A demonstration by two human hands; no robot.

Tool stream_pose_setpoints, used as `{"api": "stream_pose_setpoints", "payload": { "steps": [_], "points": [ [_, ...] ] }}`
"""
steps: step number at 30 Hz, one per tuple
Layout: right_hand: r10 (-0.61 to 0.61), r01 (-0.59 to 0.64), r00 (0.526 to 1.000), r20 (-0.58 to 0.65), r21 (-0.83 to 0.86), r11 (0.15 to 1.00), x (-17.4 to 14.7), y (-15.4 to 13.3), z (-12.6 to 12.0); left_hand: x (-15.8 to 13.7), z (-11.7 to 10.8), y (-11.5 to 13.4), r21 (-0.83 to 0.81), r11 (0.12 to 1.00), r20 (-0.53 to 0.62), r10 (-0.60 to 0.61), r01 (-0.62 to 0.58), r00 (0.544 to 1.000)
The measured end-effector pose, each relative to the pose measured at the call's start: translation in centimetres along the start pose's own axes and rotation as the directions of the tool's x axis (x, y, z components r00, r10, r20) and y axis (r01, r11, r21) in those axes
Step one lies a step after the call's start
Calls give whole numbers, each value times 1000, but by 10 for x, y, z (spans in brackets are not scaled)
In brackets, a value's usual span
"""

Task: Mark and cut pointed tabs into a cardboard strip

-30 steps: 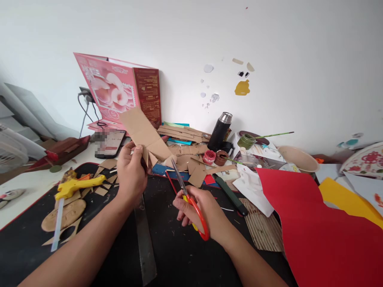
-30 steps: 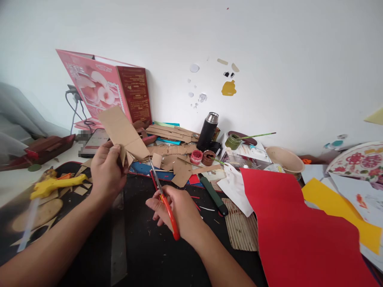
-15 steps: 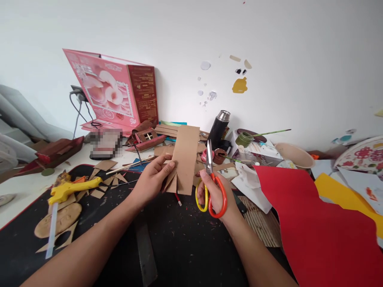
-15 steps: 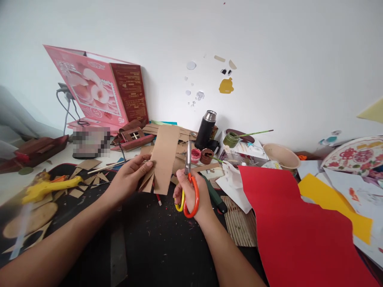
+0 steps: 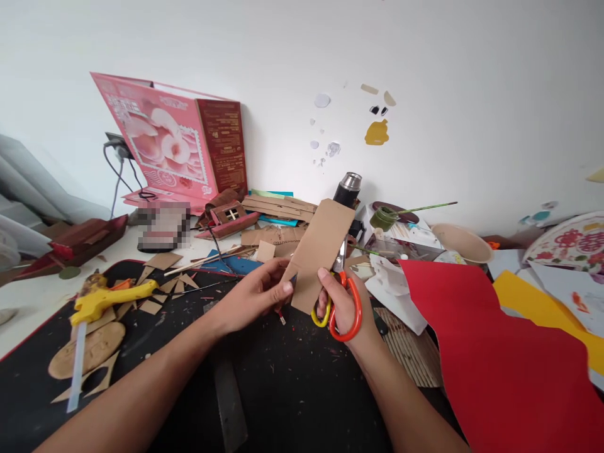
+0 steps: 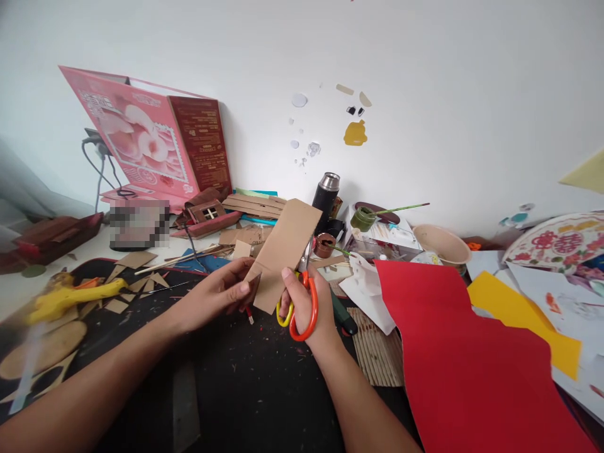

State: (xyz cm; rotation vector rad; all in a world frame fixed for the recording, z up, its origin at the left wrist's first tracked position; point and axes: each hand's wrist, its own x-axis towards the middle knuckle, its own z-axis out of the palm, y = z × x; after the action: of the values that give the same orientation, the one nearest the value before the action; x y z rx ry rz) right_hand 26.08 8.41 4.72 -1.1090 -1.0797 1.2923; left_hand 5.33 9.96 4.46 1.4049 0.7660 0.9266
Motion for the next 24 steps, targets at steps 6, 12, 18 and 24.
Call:
{"api": "stream_pose_setpoints", "payload": {
  "steps": [6,12,18,24],
  "points": [
    [-32,33,999,-30,20,999,0,1,-1,2,-1,-1,34,997,30,-67,66,997],
    [-49,50,998,-40,35,998,1,2,-2,2,-5,-4,97,995,12,-6,4,1000],
    [-77,79,995,-56,39,996,1,2,-4,3,-7,-6,252,967,-96,76,-49,993],
    [-111,112,993,-47,11,994,-3,2,-3,3,-11,-6,350,935,-107,97,-54,990]
  ]
}}
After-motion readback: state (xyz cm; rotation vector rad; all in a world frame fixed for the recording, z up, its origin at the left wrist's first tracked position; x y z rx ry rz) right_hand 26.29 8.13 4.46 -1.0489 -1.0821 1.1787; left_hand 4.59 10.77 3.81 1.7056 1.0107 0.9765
